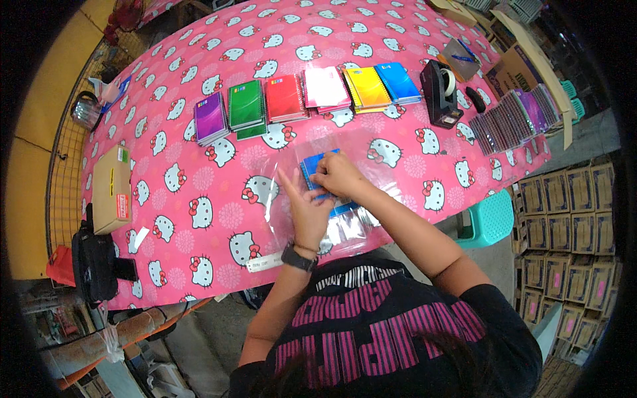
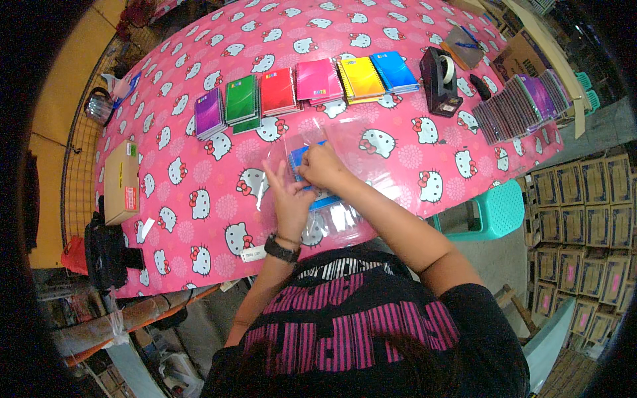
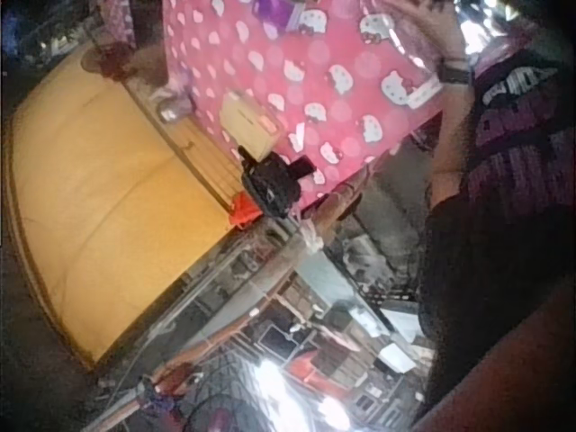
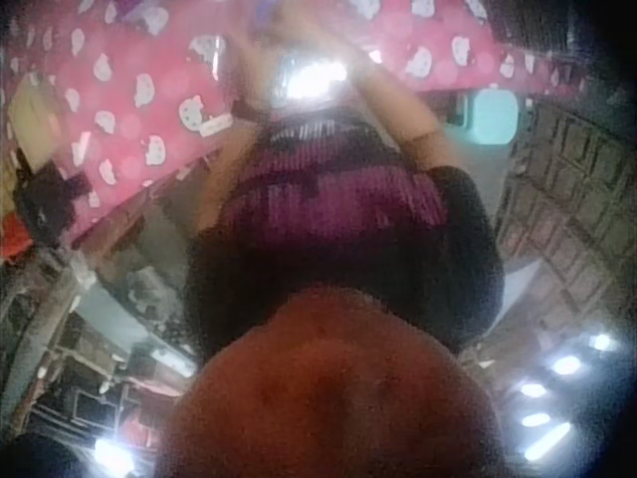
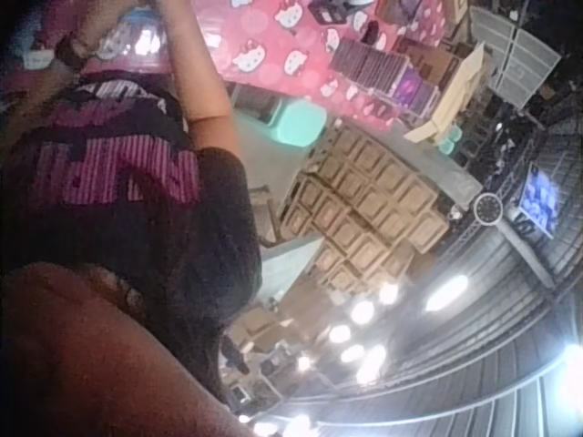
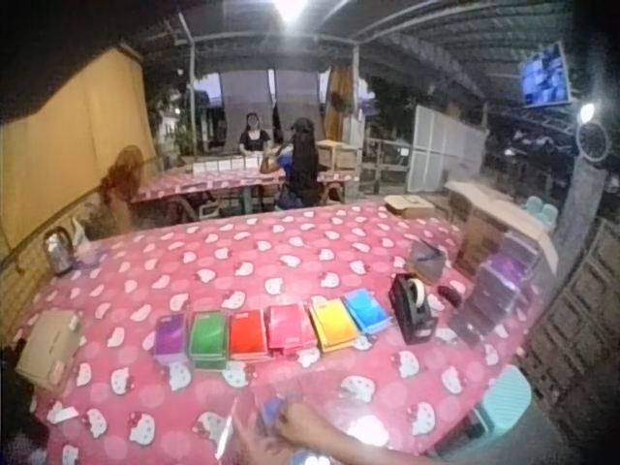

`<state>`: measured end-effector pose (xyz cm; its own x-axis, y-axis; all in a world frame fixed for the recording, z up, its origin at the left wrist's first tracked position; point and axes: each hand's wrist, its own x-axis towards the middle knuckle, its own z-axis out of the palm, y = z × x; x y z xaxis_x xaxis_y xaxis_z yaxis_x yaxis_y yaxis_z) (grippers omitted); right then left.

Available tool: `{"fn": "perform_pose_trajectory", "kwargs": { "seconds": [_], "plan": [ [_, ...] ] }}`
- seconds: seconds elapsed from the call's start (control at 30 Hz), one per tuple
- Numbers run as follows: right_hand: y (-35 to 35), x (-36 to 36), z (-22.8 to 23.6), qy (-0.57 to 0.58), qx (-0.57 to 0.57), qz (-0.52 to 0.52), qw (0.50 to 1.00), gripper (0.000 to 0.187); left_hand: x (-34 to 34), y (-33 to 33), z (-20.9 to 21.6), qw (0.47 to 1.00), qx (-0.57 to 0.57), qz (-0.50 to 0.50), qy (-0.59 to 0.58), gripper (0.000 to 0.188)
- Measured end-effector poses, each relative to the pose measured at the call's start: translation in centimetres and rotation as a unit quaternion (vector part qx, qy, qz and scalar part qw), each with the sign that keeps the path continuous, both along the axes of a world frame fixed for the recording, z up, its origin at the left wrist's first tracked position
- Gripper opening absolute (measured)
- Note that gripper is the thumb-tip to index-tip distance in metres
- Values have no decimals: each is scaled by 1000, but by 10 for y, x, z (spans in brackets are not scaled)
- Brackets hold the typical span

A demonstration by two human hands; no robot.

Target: The person places a stack of notebooks into a clear plastic bag, seals it with adhesive tape, and repeats the process with additional stacks of notebooks.

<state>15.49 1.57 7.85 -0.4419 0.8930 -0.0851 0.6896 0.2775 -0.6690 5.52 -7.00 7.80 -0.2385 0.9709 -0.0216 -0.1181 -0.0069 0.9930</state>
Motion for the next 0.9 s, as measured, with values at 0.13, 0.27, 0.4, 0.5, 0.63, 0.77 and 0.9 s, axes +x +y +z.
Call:
{"fn": "perform_pose_trajectory", "kwargs": {
  "seconds": [0.13,0.27,0.4,0.5,0.63,0.77,0.9],
  "plan": [
    [0,4,-9,84,-2,-45,995,25,-12,-47,10,930,-105,-344,68,56],
    [-1,14,2,65,-93,-49,992,21,-47,-23,-29,969,-63,-217,102,29],
    [3,17,1,98,-97,-4,990,20,-55,0,-58,894,130,-119,413,46],
    [6,34,-2,51,-67,136,987,34,-50,0,-58,886,113,-135,430,51],
    [-14,49,-5,-81,105,262,956,80,-44,0,-54,877,96,-152,445,56],
    [-18,60,11,-135,101,151,974,99,-47,3,-59,876,88,-152,448,62],
    [-10,62,-4,-163,48,154,973,101,-52,12,-63,862,83,-219,449,65]
  ]
}}
